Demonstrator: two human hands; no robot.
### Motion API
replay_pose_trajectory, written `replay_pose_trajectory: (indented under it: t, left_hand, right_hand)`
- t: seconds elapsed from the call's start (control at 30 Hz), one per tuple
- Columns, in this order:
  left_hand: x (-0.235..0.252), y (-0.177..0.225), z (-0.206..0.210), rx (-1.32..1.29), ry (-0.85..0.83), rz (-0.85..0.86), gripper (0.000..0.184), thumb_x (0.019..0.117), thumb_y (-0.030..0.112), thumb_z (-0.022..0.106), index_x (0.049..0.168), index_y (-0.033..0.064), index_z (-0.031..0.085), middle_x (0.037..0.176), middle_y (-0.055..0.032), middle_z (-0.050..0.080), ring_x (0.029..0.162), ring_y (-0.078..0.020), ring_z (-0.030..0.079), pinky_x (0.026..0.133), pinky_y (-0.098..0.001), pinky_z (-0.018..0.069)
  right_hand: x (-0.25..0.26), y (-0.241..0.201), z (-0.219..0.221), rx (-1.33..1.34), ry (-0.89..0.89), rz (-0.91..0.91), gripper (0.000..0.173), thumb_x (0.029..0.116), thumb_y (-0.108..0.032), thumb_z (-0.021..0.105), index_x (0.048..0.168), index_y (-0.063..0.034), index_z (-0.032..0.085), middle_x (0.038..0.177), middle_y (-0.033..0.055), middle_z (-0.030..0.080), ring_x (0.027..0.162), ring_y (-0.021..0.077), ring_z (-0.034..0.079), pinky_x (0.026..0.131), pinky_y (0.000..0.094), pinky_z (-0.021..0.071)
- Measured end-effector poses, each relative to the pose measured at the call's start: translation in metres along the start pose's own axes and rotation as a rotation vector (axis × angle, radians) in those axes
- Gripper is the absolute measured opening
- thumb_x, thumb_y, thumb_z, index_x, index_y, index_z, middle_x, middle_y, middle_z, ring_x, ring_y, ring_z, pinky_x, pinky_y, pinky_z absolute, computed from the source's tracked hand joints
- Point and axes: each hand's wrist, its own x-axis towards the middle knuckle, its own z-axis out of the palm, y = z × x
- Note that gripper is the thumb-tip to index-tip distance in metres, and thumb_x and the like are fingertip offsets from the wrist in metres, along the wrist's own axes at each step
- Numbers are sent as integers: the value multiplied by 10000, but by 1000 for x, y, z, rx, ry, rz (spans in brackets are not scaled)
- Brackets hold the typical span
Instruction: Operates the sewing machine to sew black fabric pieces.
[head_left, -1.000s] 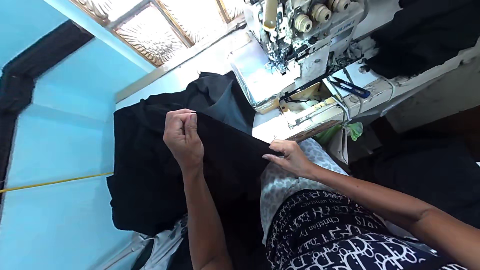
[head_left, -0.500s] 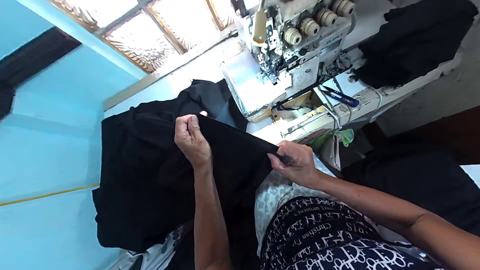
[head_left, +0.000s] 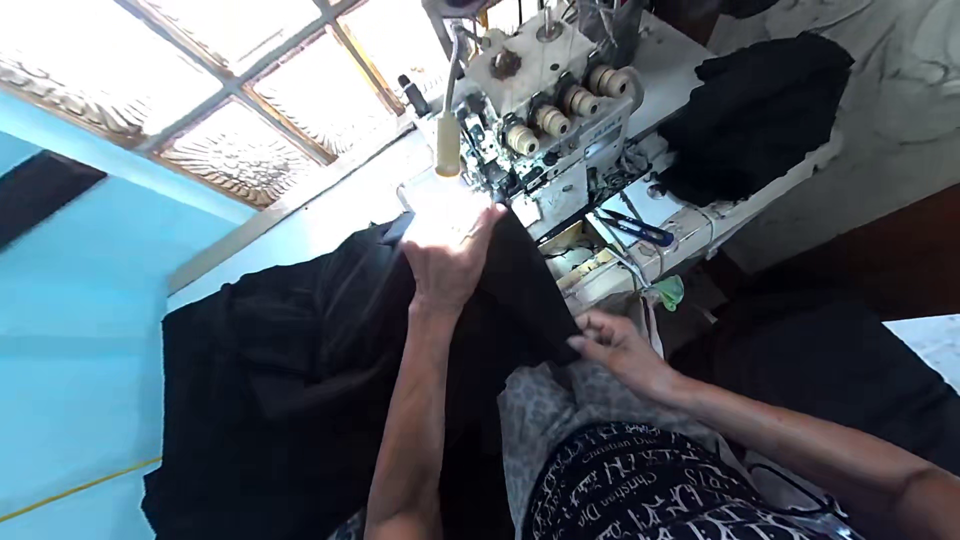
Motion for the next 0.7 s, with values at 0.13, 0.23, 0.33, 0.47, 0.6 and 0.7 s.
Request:
replay_pose_trajectory:
  t: [0.13, 0.23, 0.33, 0.47, 0.6, 0.7]
  left_hand:
    - [-12, -6, 14, -242, -323, -147, 215, 987, 176, 649, 914, -15, 715, 922, -212, 706, 924, -371, 684, 857, -515, 502]
    - [-10, 7, 8, -167, -304, -188, 188, 967, 163, 672, 941, -18, 718, 1006, -239, 707, 1024, -416, 665, 946, -572, 452]
    - [-15, 39, -7, 62, -445, -207, 195, 1031, 136, 564, 1056, 7, 708, 1120, -225, 660, 1079, -426, 626, 926, -606, 428]
    - [-25, 54, -7, 27, -386, -389, 234, 1039, 164, 576, 1155, 42, 738, 1066, -191, 652, 1018, -381, 605, 844, -508, 462]
    - [-26, 42, -10, -219, -359, -540, 254, 1001, 218, 653, 1183, 58, 731, 1165, -156, 661, 1134, -325, 573, 970, -439, 437]
    - [-17, 28, 3, -251, -313, -629, 319, 937, 241, 724, 1156, 10, 708, 1152, -179, 690, 1129, -293, 619, 991, -408, 458]
  right_hand:
    - [1, 6, 9, 326, -56, 266, 166, 978, 56, 552, 885, -83, 547, 722, -60, 665, 674, 49, 689, 693, 245, 612]
    - [2, 8, 7, 373, -71, 314, 154, 989, 56, 547, 899, -69, 554, 758, -39, 682, 697, 71, 705, 705, 260, 621]
    - [-1, 14, 6, 365, -74, 285, 163, 961, 49, 599, 852, -73, 610, 766, -62, 668, 701, 52, 686, 716, 254, 618]
    - [-7, 20, 3, 312, -50, 214, 159, 938, 39, 631, 835, -82, 639, 750, -88, 662, 685, 16, 666, 700, 221, 602]
    - [-4, 15, 4, 283, -3, 179, 143, 931, 38, 628, 874, -89, 592, 722, -104, 612, 654, -3, 633, 681, 196, 584]
    - [4, 9, 8, 294, 28, 161, 147, 927, 47, 620, 878, -87, 589, 724, -94, 624, 656, -4, 633, 681, 186, 574]
